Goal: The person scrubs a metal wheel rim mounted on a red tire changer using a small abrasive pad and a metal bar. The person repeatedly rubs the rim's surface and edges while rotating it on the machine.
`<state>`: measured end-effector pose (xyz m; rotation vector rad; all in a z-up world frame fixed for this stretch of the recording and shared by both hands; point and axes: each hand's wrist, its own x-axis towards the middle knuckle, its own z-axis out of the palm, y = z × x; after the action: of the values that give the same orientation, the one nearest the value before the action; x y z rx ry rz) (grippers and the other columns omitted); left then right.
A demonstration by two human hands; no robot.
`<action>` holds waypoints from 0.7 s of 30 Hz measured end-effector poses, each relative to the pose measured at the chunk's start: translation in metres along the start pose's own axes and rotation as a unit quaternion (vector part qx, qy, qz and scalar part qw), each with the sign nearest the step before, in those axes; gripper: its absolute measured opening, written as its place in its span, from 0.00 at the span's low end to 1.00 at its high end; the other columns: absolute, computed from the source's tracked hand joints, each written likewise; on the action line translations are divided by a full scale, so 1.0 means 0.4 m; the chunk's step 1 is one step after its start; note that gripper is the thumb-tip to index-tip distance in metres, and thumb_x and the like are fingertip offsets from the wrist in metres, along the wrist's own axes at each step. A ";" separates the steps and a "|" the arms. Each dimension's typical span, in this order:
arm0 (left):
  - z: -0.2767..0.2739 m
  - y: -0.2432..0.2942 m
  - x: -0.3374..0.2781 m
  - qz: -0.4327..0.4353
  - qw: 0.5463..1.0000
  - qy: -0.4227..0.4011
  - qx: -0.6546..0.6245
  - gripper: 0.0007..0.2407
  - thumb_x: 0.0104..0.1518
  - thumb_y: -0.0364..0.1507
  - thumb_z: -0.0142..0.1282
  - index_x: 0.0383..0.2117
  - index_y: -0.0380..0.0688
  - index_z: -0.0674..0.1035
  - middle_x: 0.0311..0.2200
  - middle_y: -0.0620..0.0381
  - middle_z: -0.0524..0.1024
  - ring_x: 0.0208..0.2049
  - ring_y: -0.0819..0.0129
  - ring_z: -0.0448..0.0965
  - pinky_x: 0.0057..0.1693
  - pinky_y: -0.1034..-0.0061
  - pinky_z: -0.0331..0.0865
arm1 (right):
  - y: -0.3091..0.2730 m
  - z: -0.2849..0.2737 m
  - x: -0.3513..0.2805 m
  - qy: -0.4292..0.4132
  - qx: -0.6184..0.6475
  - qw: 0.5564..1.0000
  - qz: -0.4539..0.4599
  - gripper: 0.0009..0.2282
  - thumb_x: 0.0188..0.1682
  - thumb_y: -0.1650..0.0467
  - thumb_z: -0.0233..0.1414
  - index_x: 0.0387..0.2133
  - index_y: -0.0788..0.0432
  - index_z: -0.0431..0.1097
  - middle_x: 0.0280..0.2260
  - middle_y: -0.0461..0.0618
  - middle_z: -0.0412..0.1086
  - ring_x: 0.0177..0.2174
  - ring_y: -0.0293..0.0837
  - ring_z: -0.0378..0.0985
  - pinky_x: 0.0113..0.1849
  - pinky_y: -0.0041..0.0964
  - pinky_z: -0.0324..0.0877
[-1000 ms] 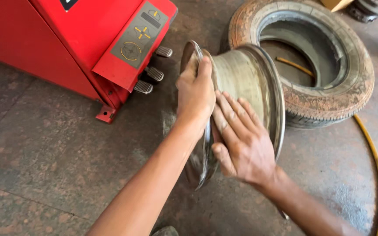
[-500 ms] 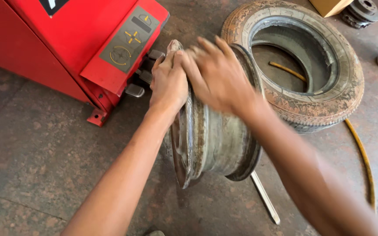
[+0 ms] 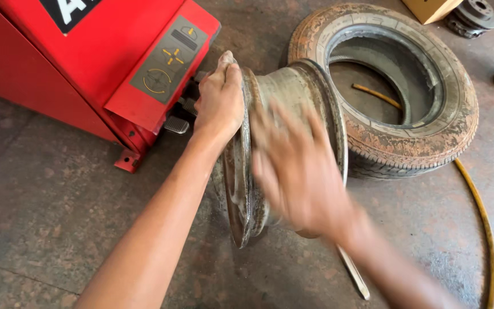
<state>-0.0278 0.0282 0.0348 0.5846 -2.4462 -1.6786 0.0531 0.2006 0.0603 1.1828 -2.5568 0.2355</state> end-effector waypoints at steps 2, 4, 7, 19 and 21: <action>0.023 -0.028 0.002 0.073 0.995 0.021 -0.069 0.24 0.66 0.40 0.34 0.66 0.46 0.66 0.67 0.48 0.65 0.68 0.56 0.62 0.70 0.66 0.51 | -0.022 -0.008 -0.053 0.010 -0.017 1.000 -0.016 0.29 0.59 0.58 0.25 0.63 0.65 0.59 0.63 0.61 0.63 0.67 0.55 0.54 0.65 0.60 0.41; 0.035 -0.045 0.007 0.119 0.987 0.033 -0.108 0.24 0.66 0.41 0.34 0.65 0.43 0.67 0.67 0.49 0.65 0.69 0.57 0.62 0.70 0.67 0.52 | 0.014 0.015 -0.025 0.021 -0.009 1.000 -0.020 0.27 0.60 0.60 0.25 0.63 0.65 0.59 0.63 0.62 0.63 0.67 0.56 0.53 0.65 0.62 0.40; 0.024 -0.042 -0.010 0.101 0.990 0.034 -0.093 0.24 0.66 0.40 0.34 0.65 0.44 0.68 0.66 0.50 0.66 0.68 0.57 0.63 0.70 0.68 0.53 | 0.165 0.058 0.237 -0.074 0.006 0.997 0.032 0.25 0.61 0.65 0.24 0.66 0.66 0.57 0.62 0.63 0.63 0.66 0.59 0.56 0.68 0.60 0.44; 0.056 -0.085 0.040 0.156 0.973 0.022 -0.167 0.24 0.68 0.40 0.35 0.66 0.39 0.64 0.69 0.47 0.63 0.71 0.55 0.60 0.72 0.68 0.51 | 0.079 0.037 0.091 -0.010 0.057 0.998 0.035 0.26 0.62 0.61 0.29 0.62 0.69 0.62 0.62 0.67 0.63 0.65 0.59 0.60 0.66 0.59 0.45; 0.037 -0.054 0.044 0.098 0.989 0.029 -0.106 0.24 0.64 0.41 0.36 0.65 0.45 0.67 0.66 0.51 0.67 0.67 0.57 0.65 0.70 0.69 0.52 | 0.118 0.044 0.179 -0.062 0.079 0.992 0.076 0.25 0.63 0.61 0.28 0.59 0.69 0.64 0.60 0.69 0.64 0.64 0.60 0.61 0.67 0.57 0.46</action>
<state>-0.0434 0.0278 0.0073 0.3483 -2.1677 -1.7823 -0.0305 0.1753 0.0679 1.0862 -2.7857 0.4178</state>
